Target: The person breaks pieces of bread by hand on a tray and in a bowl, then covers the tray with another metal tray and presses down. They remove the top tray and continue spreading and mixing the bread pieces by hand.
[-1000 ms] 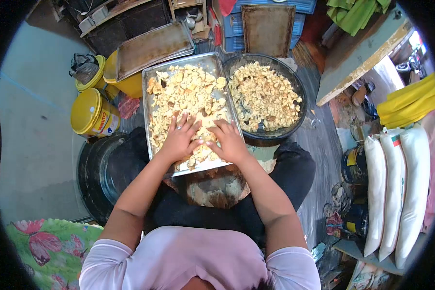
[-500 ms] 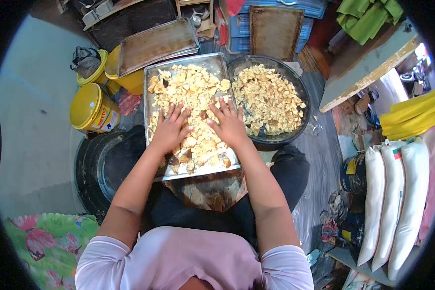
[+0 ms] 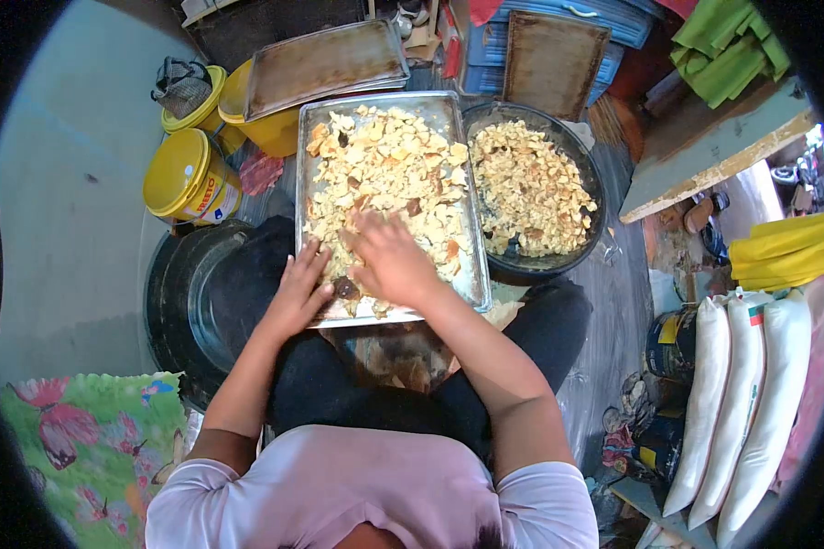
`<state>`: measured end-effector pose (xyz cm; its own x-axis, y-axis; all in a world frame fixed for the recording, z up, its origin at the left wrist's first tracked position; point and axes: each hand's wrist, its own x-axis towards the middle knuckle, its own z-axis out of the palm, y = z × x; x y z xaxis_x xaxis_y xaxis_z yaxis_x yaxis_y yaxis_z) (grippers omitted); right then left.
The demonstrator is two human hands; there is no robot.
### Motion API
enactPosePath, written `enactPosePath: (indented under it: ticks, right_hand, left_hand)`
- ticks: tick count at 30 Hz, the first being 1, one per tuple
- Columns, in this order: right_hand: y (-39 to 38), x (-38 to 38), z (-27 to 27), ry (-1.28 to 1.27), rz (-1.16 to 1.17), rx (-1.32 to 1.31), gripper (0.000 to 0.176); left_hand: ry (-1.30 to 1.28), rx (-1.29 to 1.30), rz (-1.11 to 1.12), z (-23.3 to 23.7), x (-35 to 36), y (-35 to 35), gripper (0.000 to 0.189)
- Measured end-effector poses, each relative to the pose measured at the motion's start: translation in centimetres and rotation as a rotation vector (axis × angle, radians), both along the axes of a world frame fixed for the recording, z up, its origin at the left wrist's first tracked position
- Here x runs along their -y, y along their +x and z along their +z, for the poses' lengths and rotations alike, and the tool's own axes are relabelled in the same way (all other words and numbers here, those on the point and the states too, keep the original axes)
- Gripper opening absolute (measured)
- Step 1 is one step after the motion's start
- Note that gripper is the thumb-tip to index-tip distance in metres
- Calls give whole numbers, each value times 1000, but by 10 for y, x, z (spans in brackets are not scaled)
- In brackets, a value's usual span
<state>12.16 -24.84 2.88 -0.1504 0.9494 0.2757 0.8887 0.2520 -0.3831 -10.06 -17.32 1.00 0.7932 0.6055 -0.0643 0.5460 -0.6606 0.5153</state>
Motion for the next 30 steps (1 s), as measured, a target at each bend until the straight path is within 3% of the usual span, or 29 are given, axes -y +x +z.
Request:
enactPosePath:
  ticks: [3,7,10,12,18,20,22,24,28,30]
  right_hand:
    - [-33,14,-3,-56,109,16,61]
    - [-45,31,-17,-117,32,195,64]
    - [-42,35,-31,-112,1,147,61]
    - [-39,35,-36,-124,22,159,59]
    - [-30,40,-29,-132,79,113,52]
    - [-29,40,-29,-120,74,100,53]
    - [-31,38,-33,-67,60,-84,55]
    - [-38,34,-35,-77,64,-17,57]
    - [-47,29,-40,-50,-29,98,57]
    - [-42,28,-34,-41,-31,72,55]
  left_hand:
    - [1,62,16,-15,16,-7,64]
    - [-15,112,34,-12,27,-9,61]
    - [12,115,52,-12,33,-10,52]
    - [62,259,118,-15,34,-12,39]
    - [-23,416,244,-13,36,-8,28]
    - [-31,450,305,-13,34,-5,28]
    - [-41,481,364,-16,32,-2,28]
    - [52,560,367,-26,29,2,28]
    - [-128,648,384,-32,33,9,32]
    - [-18,626,305,-37,32,7,33]
